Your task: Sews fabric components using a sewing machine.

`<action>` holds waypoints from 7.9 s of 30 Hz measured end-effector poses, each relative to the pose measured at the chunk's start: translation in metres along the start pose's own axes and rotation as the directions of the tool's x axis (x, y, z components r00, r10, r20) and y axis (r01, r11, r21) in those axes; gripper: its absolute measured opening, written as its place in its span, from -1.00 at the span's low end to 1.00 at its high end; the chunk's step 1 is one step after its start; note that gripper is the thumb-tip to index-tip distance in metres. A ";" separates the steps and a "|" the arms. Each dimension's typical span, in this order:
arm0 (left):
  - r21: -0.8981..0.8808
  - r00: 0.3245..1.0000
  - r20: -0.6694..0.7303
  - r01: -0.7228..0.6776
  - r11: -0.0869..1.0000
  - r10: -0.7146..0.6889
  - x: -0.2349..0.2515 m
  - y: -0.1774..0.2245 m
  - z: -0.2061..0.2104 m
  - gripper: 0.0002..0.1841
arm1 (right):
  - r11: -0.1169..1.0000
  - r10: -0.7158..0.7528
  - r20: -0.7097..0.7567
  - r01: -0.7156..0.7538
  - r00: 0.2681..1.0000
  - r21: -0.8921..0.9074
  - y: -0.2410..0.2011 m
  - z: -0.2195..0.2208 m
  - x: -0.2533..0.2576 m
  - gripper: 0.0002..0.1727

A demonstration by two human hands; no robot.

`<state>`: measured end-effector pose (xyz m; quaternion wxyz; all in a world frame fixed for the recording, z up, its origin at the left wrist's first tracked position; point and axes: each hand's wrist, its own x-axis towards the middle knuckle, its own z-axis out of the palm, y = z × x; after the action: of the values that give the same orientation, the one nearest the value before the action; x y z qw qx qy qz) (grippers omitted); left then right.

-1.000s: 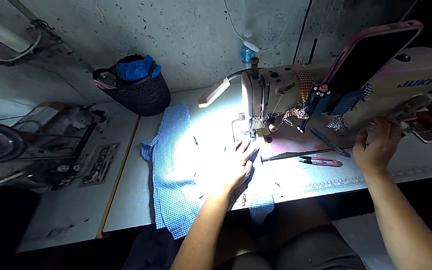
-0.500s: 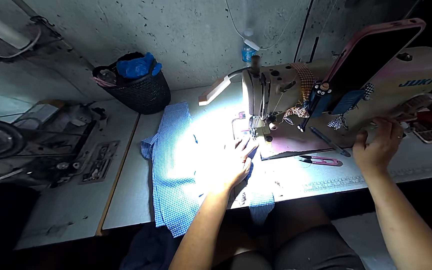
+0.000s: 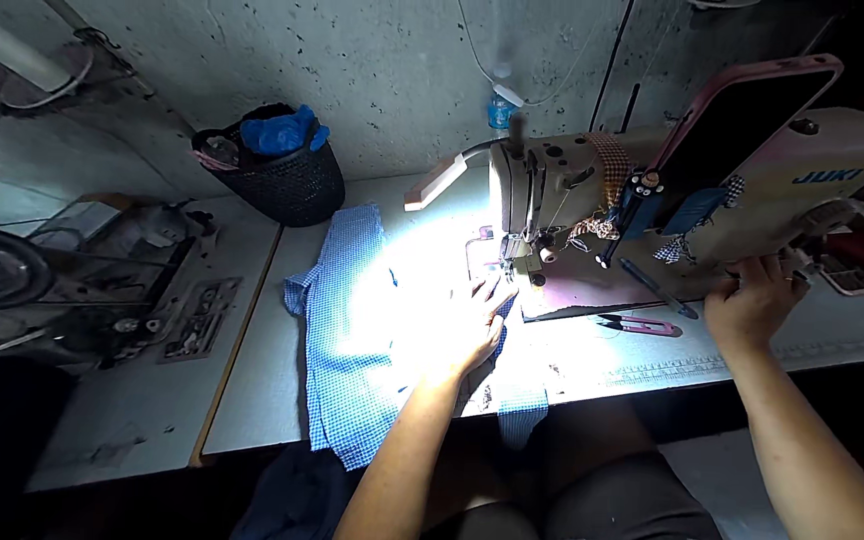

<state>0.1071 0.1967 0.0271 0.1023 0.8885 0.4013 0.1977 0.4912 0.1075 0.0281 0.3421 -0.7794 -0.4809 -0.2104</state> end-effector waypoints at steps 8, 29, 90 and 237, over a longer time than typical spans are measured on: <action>-0.029 1.000 -0.008 0.003 1.000 -0.003 -0.002 0.000 0.000 -0.43 | 1.000 0.014 0.015 -0.013 1.000 -0.019 -0.001 -0.001 0.001 -0.77; -0.039 0.998 0.051 0.027 0.999 -0.025 -0.007 0.005 -0.007 -0.45 | 1.000 0.012 -0.031 -0.013 0.999 -0.014 -0.003 -0.001 -0.001 -0.75; -0.823 0.626 0.526 0.546 -0.157 -0.575 -0.192 0.124 -0.002 -0.89 | 0.540 -0.439 0.461 -0.183 0.771 0.822 -0.135 -0.082 -0.206 -0.84; -0.616 0.917 -0.351 -0.072 0.785 -0.191 -0.104 0.066 -0.020 -0.65 | 0.473 -0.691 0.151 0.284 0.707 0.834 -0.184 -0.037 -0.112 -0.77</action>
<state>0.0805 0.0757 0.0398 0.3102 0.7339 0.3548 0.4892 0.2765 0.0687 0.0403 0.4292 -0.4068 -0.7980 0.1162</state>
